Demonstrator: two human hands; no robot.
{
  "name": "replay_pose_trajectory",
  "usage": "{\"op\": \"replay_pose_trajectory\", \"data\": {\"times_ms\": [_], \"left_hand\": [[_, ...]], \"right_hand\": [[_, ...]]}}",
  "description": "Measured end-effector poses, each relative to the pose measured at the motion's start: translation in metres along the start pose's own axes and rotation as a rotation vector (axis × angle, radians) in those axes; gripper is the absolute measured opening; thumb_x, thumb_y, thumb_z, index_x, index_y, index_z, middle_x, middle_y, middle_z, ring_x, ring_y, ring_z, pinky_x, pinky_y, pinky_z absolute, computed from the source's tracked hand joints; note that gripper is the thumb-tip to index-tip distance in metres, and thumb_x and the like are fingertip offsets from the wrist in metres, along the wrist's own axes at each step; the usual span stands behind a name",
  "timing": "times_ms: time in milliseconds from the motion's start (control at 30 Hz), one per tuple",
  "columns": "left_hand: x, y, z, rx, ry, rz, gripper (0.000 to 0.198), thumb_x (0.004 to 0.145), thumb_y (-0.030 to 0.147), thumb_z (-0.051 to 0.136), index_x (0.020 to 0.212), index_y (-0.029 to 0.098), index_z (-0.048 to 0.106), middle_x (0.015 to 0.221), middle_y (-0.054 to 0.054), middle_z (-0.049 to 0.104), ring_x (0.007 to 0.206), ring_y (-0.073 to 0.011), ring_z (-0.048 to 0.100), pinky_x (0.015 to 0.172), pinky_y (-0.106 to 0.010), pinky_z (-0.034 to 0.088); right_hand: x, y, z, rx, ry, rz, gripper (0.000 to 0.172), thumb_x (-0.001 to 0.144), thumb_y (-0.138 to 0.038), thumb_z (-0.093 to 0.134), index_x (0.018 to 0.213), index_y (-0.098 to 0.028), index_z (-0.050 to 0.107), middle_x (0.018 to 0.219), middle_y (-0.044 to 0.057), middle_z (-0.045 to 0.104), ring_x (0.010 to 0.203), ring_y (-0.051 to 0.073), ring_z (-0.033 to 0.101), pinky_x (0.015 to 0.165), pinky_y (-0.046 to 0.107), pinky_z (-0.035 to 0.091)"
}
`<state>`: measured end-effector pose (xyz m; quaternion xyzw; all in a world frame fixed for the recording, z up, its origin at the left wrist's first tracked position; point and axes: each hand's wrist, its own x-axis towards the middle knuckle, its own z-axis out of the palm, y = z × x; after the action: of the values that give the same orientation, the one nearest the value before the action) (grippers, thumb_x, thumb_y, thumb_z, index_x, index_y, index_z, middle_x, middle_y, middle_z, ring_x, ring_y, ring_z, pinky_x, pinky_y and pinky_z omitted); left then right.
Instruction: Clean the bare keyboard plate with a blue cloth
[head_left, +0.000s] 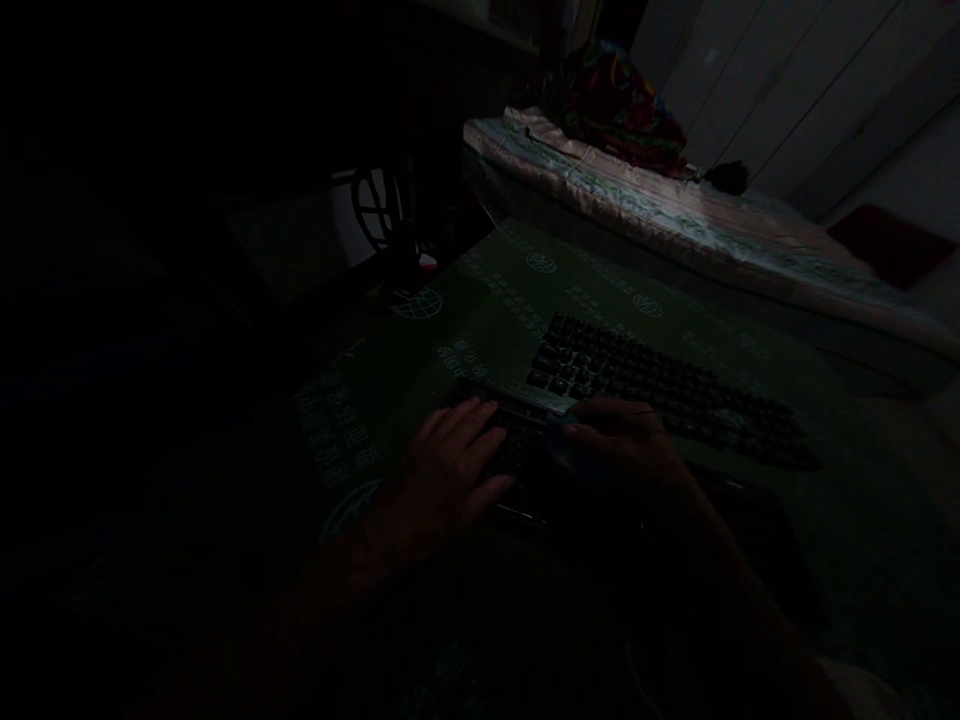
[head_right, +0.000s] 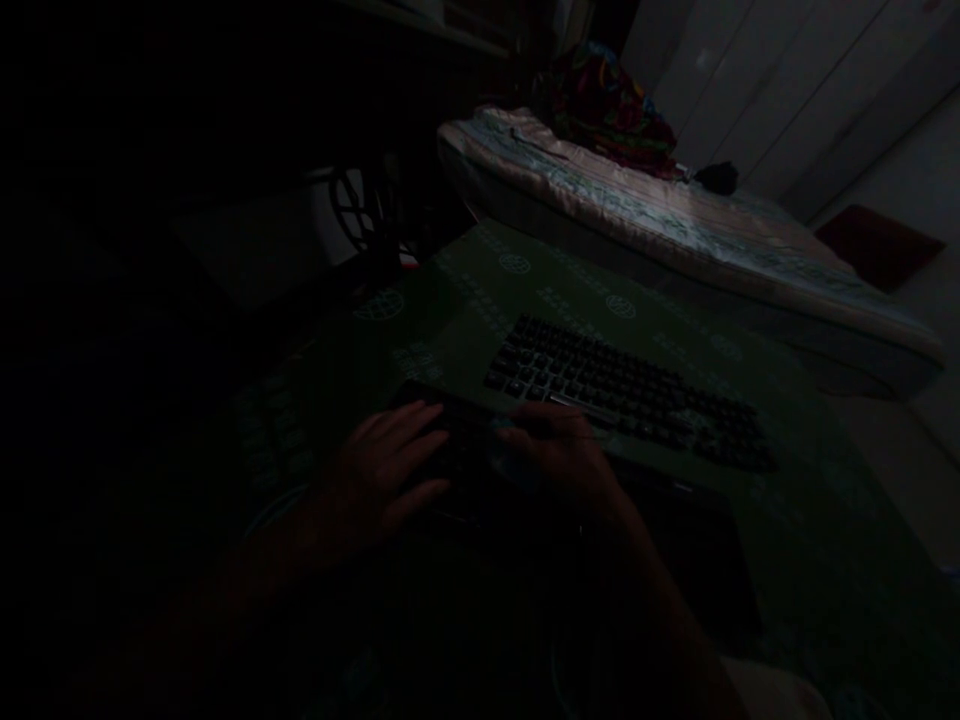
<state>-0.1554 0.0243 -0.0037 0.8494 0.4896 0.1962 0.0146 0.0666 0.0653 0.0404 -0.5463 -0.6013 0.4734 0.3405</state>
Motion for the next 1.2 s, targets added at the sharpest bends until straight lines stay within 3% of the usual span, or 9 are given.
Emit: {"op": "replay_pose_trajectory", "data": {"times_ms": [167,333,500,667,800,967,1200], "left_hand": [[0.0002,-0.0008,-0.0002,0.001,0.005,0.023,0.038,0.083,0.035,0.058,0.115,0.014,0.056,0.135,-0.017,0.049,0.125,-0.0339,0.044,0.098,-0.053,0.038],[0.0007,0.0011,-0.0006,-0.001,0.003,-0.001,0.040,0.082,0.034,0.060,0.116,0.014,0.057,0.135,-0.017,0.050,0.125,-0.0339,0.044,0.099,-0.052,0.037],[0.0007,0.0014,-0.0012,0.008,-0.014,0.001,0.040,0.082,0.035,0.060,0.116,0.014,0.057,0.135,-0.016,0.049,0.125,-0.0334,0.043,0.100,-0.052,0.037],[0.0000,0.0001,-0.0006,0.016,-0.008,0.014,0.041,0.083,0.036,0.059,0.117,0.014,0.055,0.136,-0.017,0.049,0.125,-0.0339,0.044,0.099,-0.053,0.038],[0.0008,0.0013,-0.0018,0.018,-0.020,0.002,0.041,0.082,0.036,0.059,0.116,0.014,0.056,0.136,-0.017,0.049,0.125,-0.0346,0.043,0.099,-0.054,0.038],[0.0019,0.0017,-0.0028,0.009,-0.033,-0.006,0.040,0.082,0.035,0.059,0.116,0.015,0.055,0.136,-0.016,0.048,0.126,-0.0335,0.042,0.100,-0.053,0.037],[0.0012,0.0015,-0.0028,0.003,-0.017,-0.005,0.039,0.082,0.035,0.058,0.117,0.016,0.055,0.136,-0.015,0.048,0.126,-0.0323,0.042,0.100,-0.052,0.037]], "right_hand": [[-0.0006,0.0018,0.0025,-0.019,-0.065,-0.006,0.026,0.061,-0.039,0.076,0.068,-0.015,0.069,0.064,0.003,0.065,0.058,0.014,0.058,0.050,0.023,0.045],[0.0000,0.0020,0.0014,-0.013,-0.015,-0.001,0.026,0.064,-0.040,0.074,0.071,-0.015,0.069,0.065,0.003,0.065,0.059,0.014,0.058,0.050,0.023,0.045],[-0.0006,0.0009,0.0057,0.027,-0.108,0.046,0.027,0.062,-0.038,0.075,0.073,-0.014,0.069,0.069,0.005,0.066,0.061,0.015,0.058,0.053,0.024,0.046],[-0.0006,-0.0004,0.0070,0.010,0.004,0.006,0.025,0.062,-0.038,0.075,0.069,-0.015,0.068,0.065,0.003,0.065,0.058,0.014,0.057,0.050,0.023,0.045],[-0.0009,-0.0021,0.0061,0.014,-0.069,0.028,0.026,0.061,-0.039,0.076,0.066,-0.015,0.067,0.062,0.002,0.064,0.056,0.013,0.057,0.049,0.023,0.045],[-0.0015,-0.0033,0.0079,0.022,-0.061,0.026,0.026,0.063,-0.038,0.076,0.074,-0.015,0.070,0.069,0.004,0.067,0.062,0.015,0.059,0.053,0.024,0.046],[-0.0025,-0.0031,0.0045,0.042,-0.114,0.062,0.023,0.063,-0.036,0.075,0.071,-0.014,0.068,0.067,0.003,0.066,0.060,0.015,0.059,0.054,0.025,0.046]]}}
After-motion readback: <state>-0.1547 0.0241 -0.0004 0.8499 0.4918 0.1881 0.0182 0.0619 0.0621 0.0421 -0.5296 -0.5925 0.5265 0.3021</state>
